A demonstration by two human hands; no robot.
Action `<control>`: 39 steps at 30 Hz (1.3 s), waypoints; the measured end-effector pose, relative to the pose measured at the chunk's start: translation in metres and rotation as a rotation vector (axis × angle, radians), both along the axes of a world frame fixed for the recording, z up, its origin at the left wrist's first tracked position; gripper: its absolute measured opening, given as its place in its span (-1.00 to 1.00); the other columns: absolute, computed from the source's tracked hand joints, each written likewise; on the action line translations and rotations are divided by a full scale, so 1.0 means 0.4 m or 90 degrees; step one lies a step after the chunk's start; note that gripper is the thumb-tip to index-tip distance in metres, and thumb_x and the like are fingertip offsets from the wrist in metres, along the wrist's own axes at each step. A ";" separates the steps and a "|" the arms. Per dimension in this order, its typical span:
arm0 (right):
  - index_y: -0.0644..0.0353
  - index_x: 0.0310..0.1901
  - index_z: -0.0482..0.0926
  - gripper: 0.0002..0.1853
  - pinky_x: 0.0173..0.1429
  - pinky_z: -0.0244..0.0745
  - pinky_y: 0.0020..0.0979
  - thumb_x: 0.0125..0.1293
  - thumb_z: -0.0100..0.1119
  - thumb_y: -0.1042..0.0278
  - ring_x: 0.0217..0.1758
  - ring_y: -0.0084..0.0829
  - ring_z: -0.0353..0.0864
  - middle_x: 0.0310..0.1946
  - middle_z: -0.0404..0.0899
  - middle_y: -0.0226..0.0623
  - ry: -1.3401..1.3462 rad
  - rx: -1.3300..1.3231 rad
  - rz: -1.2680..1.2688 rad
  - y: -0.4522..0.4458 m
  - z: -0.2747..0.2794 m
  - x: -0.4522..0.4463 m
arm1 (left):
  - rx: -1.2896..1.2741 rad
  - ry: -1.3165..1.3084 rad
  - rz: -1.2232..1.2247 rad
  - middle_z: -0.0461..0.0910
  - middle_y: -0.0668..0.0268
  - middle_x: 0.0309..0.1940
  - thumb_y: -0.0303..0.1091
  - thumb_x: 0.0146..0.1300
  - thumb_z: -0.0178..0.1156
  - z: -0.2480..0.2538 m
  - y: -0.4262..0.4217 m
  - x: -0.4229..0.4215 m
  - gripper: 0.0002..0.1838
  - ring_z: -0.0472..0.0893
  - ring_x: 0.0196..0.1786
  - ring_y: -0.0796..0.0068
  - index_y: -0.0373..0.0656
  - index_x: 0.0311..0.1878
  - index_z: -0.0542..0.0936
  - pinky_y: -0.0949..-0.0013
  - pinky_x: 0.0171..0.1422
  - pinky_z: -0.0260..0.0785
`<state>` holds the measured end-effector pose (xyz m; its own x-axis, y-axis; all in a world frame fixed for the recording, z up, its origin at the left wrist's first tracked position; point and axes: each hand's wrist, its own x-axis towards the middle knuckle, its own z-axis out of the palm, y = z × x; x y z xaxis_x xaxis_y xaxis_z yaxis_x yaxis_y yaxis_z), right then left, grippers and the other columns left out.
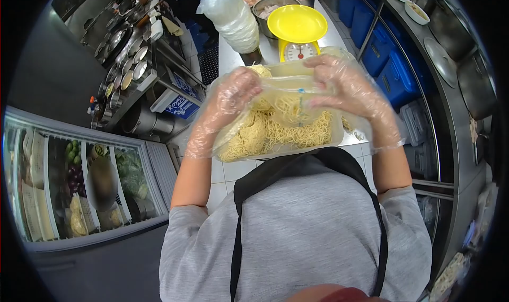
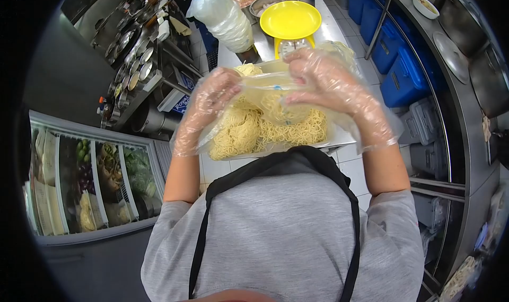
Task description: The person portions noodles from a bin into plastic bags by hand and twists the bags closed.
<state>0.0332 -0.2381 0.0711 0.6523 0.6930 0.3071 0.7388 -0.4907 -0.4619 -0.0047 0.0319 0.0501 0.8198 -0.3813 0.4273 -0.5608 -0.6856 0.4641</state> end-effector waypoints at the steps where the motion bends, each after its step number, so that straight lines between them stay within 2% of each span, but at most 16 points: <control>1: 0.26 -0.29 0.54 -0.62 0.15 0.44 -0.26 -0.02 0.40 0.15 0.08 -0.21 0.52 0.04 0.53 -0.19 -0.041 0.016 0.000 0.014 -0.017 -0.009 | -0.001 -0.002 0.004 0.51 0.19 -0.27 -0.32 0.13 0.27 -0.004 -0.006 0.000 -0.79 0.54 -0.18 0.18 -0.25 -0.31 0.51 0.27 -0.09 0.38; 5: 0.26 -0.34 0.53 -0.67 0.05 0.46 -0.21 0.00 0.38 0.18 -0.04 -0.15 0.55 -0.08 0.55 -0.16 0.097 -0.151 -0.039 0.003 -0.052 0.027 | 0.087 -0.033 -0.050 0.44 0.22 -0.37 -0.29 0.05 0.33 0.009 -0.005 -0.011 -0.75 0.54 -0.29 0.25 -0.20 -0.35 0.47 0.25 -0.22 0.40; 11: 0.25 -0.15 0.55 -0.54 0.03 0.42 -0.19 -0.04 0.42 0.16 -0.02 -0.16 0.53 -0.11 0.51 -0.14 -0.054 -0.043 -0.029 0.015 0.027 0.012 | 0.022 -0.081 -0.060 0.51 0.27 -0.36 -0.37 0.01 0.33 0.043 0.003 0.013 -0.79 0.55 -0.27 0.29 -0.21 -0.34 0.53 0.29 -0.18 0.41; 15: 0.18 -0.06 0.57 -0.45 0.11 0.44 -0.22 -0.04 0.42 0.00 0.08 -0.16 0.52 -0.03 0.53 -0.14 -0.108 0.040 -0.058 0.110 -0.079 0.017 | -0.134 0.006 -0.105 0.52 0.20 -0.37 -0.48 0.05 0.28 -0.007 -0.032 0.006 -0.85 0.57 -0.25 0.24 -0.25 -0.33 0.52 0.28 -0.18 0.40; 17: 0.13 -0.05 0.60 -0.56 0.10 0.47 -0.21 0.09 0.32 0.06 -0.01 -0.16 0.58 -0.09 0.60 -0.12 0.118 -0.125 -0.049 0.129 -0.079 0.033 | -0.059 -0.047 -0.102 0.52 0.21 -0.33 -0.57 0.11 0.23 -0.008 -0.031 0.000 -0.86 0.58 -0.25 0.32 -0.26 -0.25 0.50 0.35 -0.15 0.45; 18: 0.13 -0.05 0.60 -0.56 0.10 0.47 -0.21 0.09 0.32 0.06 -0.01 -0.16 0.58 -0.09 0.60 -0.12 0.112 -0.125 -0.047 0.128 -0.065 0.032 | -0.218 -0.035 -0.035 0.51 0.26 -0.33 -0.50 0.12 0.26 -0.015 -0.030 -0.004 -0.83 0.56 -0.23 0.40 -0.22 -0.23 0.50 0.39 -0.14 0.46; 20: 0.13 -0.09 0.61 -0.74 0.02 0.51 -0.23 0.22 0.18 0.25 -0.11 -0.15 0.63 -0.19 0.64 -0.10 0.528 0.288 -0.134 0.125 -0.004 0.001 | -0.471 -0.028 0.030 0.49 0.30 -0.28 -0.44 0.16 0.30 -0.010 -0.022 -0.011 -0.74 0.52 -0.18 0.56 -0.20 -0.13 0.45 0.47 -0.14 0.47; 21: 0.13 -0.09 0.61 -0.74 0.02 0.51 -0.23 0.22 0.18 0.25 -0.11 -0.15 0.63 -0.19 0.64 -0.10 0.530 0.288 -0.137 0.124 -0.009 0.004 | -0.544 -0.018 0.012 0.46 0.27 -0.17 -0.48 0.13 0.32 -0.002 -0.016 -0.013 -0.57 0.50 -0.19 0.59 -0.19 0.03 0.38 0.48 -0.12 0.46; 23: 0.17 -0.17 0.62 -0.52 -0.09 0.48 -0.25 0.32 -0.04 -0.12 -0.17 -0.20 0.61 -0.30 0.62 -0.06 0.088 0.098 0.004 0.120 -0.037 0.042 | -0.593 0.003 0.009 0.42 0.25 -0.09 -0.47 0.08 0.36 -0.014 0.012 -0.013 -0.38 0.49 -0.20 0.62 -0.17 0.18 0.27 0.50 -0.09 0.45; 24: 0.14 -0.18 0.64 -0.60 -0.18 0.46 -0.25 0.35 -0.03 -0.02 -0.28 -0.21 0.60 -0.38 0.60 -0.07 0.051 0.145 0.108 0.112 -0.126 0.107 | -0.594 0.002 0.010 0.42 0.25 -0.09 -0.47 0.08 0.36 -0.018 0.022 -0.020 -0.38 0.49 -0.20 0.62 -0.17 0.18 0.27 0.50 -0.09 0.45; 26: 0.13 -0.18 0.64 -0.64 -0.17 0.45 -0.23 0.34 -0.02 0.02 -0.28 -0.21 0.61 -0.39 0.60 -0.08 0.029 0.057 0.079 0.124 -0.039 0.066 | -0.496 0.000 0.003 0.37 0.21 0.01 -0.44 0.11 0.32 -0.012 0.047 -0.025 -0.33 0.48 -0.08 0.50 -0.14 0.27 0.22 0.38 0.07 0.45; 28: 0.08 -0.20 0.64 -0.75 -0.15 0.45 -0.23 0.29 0.03 0.15 -0.31 -0.18 0.62 -0.41 0.60 -0.11 0.008 -0.012 0.061 0.138 0.026 0.058 | -0.488 0.008 0.005 0.37 0.21 0.02 -0.41 0.10 0.34 -0.005 0.068 -0.025 -0.29 0.47 -0.07 0.51 -0.12 0.29 0.21 0.38 0.06 0.44; 33: 0.10 -0.20 0.64 -0.74 -0.12 0.44 -0.24 0.30 0.04 0.14 -0.28 -0.18 0.61 -0.41 0.59 -0.10 -0.079 -0.120 0.100 0.119 0.091 0.104 | -0.440 0.071 -0.029 0.40 0.22 0.01 -0.30 -0.09 0.50 0.010 0.087 -0.032 -0.07 0.49 -0.15 0.53 -0.08 0.34 0.16 0.39 0.03 0.40; 35: 0.17 -0.19 0.62 -0.78 -0.14 0.48 -0.20 0.27 0.14 0.23 -0.23 -0.12 0.62 -0.34 0.61 -0.10 0.348 0.116 -0.003 0.109 0.118 0.079 | -0.440 0.090 -0.020 0.40 0.23 0.02 -0.24 -0.12 0.52 0.012 0.086 -0.032 -0.02 0.48 -0.13 0.51 -0.06 0.35 0.15 0.35 0.05 0.40; 36: 0.16 -0.18 0.63 -0.75 -0.15 0.47 -0.21 0.29 0.13 0.18 -0.27 -0.14 0.61 -0.37 0.62 -0.14 -0.079 -0.009 0.079 0.092 0.076 0.118 | -0.427 0.099 -0.007 0.40 0.23 0.02 -0.19 -0.14 0.53 0.015 0.083 -0.032 0.01 0.49 -0.12 0.48 -0.04 0.37 0.13 0.33 0.06 0.40; 39: 0.11 -0.09 0.63 -0.71 -0.07 0.44 -0.21 0.32 0.08 0.14 -0.19 -0.18 0.62 -0.31 0.63 -0.11 -0.028 -0.124 0.055 0.108 0.120 0.104 | -0.355 0.096 -0.003 0.39 0.21 0.08 -0.09 -0.18 0.53 0.034 0.095 -0.026 0.09 0.49 -0.03 0.41 -0.01 0.41 0.08 0.29 0.13 0.39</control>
